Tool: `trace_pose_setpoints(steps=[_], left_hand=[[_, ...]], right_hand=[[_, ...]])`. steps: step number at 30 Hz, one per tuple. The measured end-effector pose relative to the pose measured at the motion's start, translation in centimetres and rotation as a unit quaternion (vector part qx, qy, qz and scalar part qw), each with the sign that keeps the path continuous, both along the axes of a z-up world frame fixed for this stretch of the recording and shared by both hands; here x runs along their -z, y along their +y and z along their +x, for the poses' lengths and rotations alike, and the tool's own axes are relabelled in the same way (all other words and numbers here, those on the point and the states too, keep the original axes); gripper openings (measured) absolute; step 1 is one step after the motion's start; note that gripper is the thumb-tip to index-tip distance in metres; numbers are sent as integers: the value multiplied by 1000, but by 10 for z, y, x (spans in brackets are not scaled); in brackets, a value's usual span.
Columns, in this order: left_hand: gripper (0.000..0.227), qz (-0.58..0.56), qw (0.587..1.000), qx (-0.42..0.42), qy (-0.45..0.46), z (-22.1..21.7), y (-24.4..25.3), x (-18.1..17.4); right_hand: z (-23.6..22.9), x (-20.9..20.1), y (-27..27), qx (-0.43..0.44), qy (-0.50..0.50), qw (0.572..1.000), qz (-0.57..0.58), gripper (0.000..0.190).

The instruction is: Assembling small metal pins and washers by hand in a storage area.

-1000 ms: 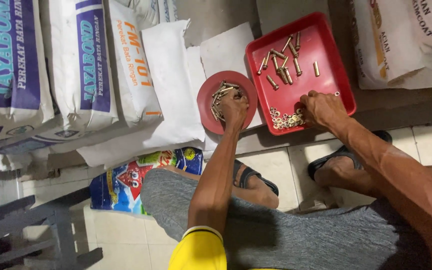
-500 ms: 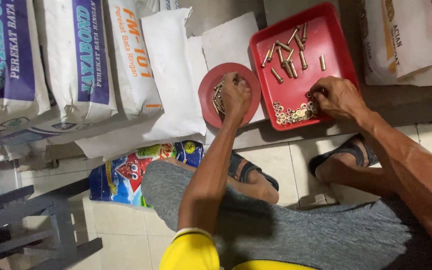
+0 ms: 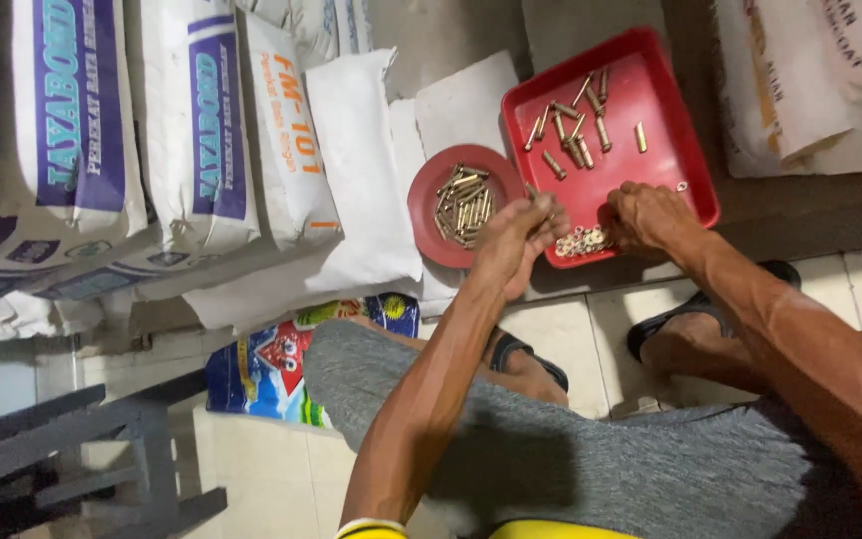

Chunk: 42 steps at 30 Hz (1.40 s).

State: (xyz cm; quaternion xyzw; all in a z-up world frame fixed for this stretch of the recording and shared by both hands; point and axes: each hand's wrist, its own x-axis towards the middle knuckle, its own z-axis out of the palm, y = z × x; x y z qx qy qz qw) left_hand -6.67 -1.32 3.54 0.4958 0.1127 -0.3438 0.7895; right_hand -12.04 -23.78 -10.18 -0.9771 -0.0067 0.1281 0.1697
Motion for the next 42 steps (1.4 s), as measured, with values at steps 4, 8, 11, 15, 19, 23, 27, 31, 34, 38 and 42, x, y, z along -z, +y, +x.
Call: trace_pose_setpoints(steps=[4, 8, 11, 15, 19, 23, 27, 31, 34, 38, 42], left_hand=[[33, 108, 991, 34, -71, -7, 11, -14], [40, 146, 984, 37, -92, 0, 15, 39], [41, 137, 988, 15, -63, -5, 13, 83], [37, 139, 989, 8, -59, -4, 12, 139], [36, 121, 989, -5, -86, -7, 0, 124], [36, 111, 986, 43, -118, -2, -4, 86], [34, 150, 976, 80, -136, 2, -1, 82], [39, 161, 976, 81, -122, 1, 5, 62], [48, 166, 971, 123, -122, 1, 5, 66], [26, 239, 923, 91, -287, -3, -7, 74], [31, 223, 919, 70, -317, -13, -5, 56]], right_hand=[[1, 22, 1, 8, 13, 1000, -18, 36], [0, 26, 2, 31, -49, 998, 6, 32], [-7, 35, -6, 50, -77, 994, 59, 31], [-5, 24, -8, 197, -129, 936, 259, 17], [11, -25, 6, 226, -132, 903, 341, 9], [21, -61, 31, 211, -97, 877, 421, 5], [23, -75, 42, 185, -127, 871, 437, 4], [21, -76, 42, 153, -105, 870, 457, 9], [21, -98, 43, 139, -74, 866, 475, 10], [22, -142, 38, 119, -44, 887, 445, 18], [22, -158, 40, 131, 10, 909, 395, 17]])
